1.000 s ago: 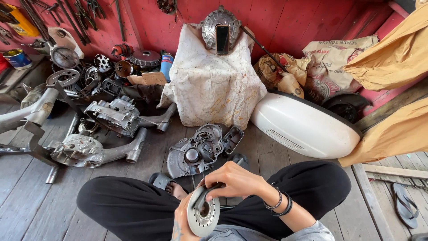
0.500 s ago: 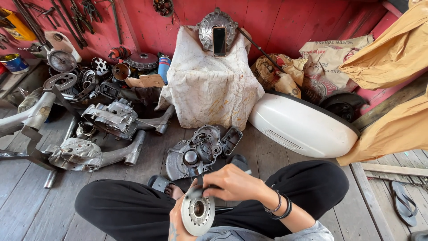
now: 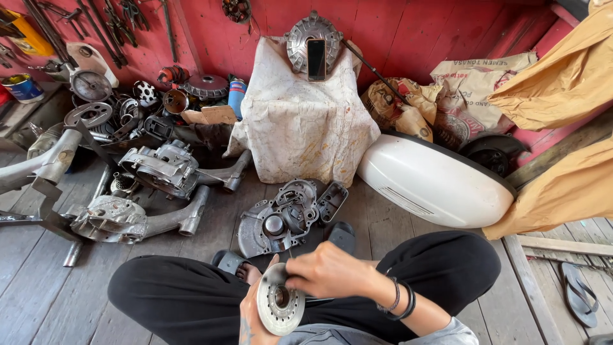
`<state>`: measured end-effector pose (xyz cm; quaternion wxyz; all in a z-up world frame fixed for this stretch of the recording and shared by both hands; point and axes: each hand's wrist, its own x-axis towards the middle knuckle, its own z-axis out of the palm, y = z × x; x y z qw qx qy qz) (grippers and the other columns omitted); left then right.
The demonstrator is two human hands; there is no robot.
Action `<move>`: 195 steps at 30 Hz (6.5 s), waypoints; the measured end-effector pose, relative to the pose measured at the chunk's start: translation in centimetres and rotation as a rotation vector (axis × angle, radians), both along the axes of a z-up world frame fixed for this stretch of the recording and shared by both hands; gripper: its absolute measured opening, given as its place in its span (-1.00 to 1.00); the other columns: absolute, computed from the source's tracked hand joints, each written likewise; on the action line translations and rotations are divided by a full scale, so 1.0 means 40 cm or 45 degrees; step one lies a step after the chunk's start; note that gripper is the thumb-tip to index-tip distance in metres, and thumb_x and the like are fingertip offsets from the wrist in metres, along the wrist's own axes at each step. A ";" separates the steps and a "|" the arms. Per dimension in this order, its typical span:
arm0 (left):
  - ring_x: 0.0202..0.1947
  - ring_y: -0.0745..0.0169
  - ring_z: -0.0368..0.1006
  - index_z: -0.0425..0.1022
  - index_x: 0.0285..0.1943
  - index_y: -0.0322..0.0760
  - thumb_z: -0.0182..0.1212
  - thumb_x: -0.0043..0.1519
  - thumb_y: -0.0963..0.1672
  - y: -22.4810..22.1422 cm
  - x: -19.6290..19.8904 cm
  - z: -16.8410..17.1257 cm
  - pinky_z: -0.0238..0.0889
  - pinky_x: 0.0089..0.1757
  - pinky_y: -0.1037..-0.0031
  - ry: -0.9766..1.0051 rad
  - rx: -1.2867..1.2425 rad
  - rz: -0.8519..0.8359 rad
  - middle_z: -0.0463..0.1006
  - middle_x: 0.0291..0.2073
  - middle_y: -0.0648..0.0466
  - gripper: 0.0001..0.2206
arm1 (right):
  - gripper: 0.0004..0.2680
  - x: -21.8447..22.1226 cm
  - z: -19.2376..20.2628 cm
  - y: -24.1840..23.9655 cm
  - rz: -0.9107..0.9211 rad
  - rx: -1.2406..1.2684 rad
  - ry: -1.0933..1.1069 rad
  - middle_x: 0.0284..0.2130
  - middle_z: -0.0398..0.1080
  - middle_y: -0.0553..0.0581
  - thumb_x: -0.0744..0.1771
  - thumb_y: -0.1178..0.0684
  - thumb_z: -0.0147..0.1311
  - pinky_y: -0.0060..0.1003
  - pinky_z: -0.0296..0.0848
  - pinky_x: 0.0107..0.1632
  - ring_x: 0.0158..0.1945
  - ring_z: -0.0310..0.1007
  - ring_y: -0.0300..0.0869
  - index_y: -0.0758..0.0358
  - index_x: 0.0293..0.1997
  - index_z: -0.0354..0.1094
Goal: Scraping and cleaning a motorcycle clutch hub using a small hand tool while sitting on the floor.
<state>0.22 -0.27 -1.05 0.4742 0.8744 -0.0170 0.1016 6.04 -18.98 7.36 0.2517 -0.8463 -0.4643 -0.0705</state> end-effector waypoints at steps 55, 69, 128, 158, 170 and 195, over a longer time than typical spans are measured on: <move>0.16 0.16 0.39 0.25 0.41 -0.33 0.41 0.04 -0.03 0.043 0.024 0.100 0.20 0.14 0.38 -0.122 -0.421 -0.311 0.61 0.12 -0.03 -0.28 | -0.77 0.041 0.057 -0.063 0.206 -0.201 0.287 -0.56 0.40 -0.01 0.39 -0.17 0.10 -0.21 0.23 -0.45 -0.51 0.41 -0.05 0.09 -0.35 0.26; 0.29 -0.13 0.31 -0.37 0.61 -0.22 0.48 -0.08 -0.34 0.024 0.456 0.158 0.20 0.14 0.09 0.544 -1.325 -0.613 0.28 0.35 -0.28 0.14 | -0.76 0.324 0.152 -0.096 -0.124 0.506 0.289 -0.43 0.34 -0.08 0.16 -0.07 0.51 -0.56 0.21 -0.54 -0.65 0.11 -0.36 0.11 -0.33 0.48; 0.22 0.13 0.27 0.47 0.25 -0.34 -0.81 0.18 0.37 0.021 0.826 -0.078 -0.10 0.33 0.12 0.355 -1.467 -0.823 0.44 0.14 -0.08 0.04 | -0.92 0.749 -0.181 -0.103 -0.771 0.625 0.583 -0.43 0.58 0.06 0.32 0.10 0.32 -0.26 0.44 0.03 -0.22 0.56 -0.27 0.18 -0.19 0.54; 0.28 -0.08 0.13 0.45 0.26 -0.30 -0.89 0.24 0.31 0.028 0.808 -0.045 -0.17 0.32 0.09 0.443 -0.826 -0.777 0.28 0.16 -0.17 -0.01 | -0.89 0.755 -0.214 -0.121 -0.766 0.377 -0.207 -0.40 0.55 -0.07 0.31 0.00 0.41 -0.05 0.19 0.32 -0.34 0.53 -0.25 0.03 -0.21 0.53; 0.38 -0.21 0.14 0.04 0.32 -0.45 -0.03 0.36 0.12 0.015 0.814 0.045 -0.20 0.36 -0.09 0.916 -1.744 -0.183 0.23 0.32 -0.35 -0.39 | -0.95 0.694 -0.196 -0.036 -0.755 0.691 0.510 -0.61 0.49 0.07 0.32 0.16 0.27 -0.45 0.41 -0.45 -0.60 0.45 -0.28 0.24 -0.22 0.51; 0.07 -0.07 0.45 0.08 0.29 -0.42 0.05 0.37 0.05 0.017 0.819 -0.009 0.18 0.24 -0.01 0.940 -1.768 -0.005 0.45 0.06 -0.29 -0.48 | -0.94 0.710 -0.286 -0.014 -0.763 0.576 0.146 -0.55 0.54 0.17 0.31 0.19 0.27 -0.37 0.45 -0.45 -0.51 0.56 -0.08 0.24 -0.33 0.46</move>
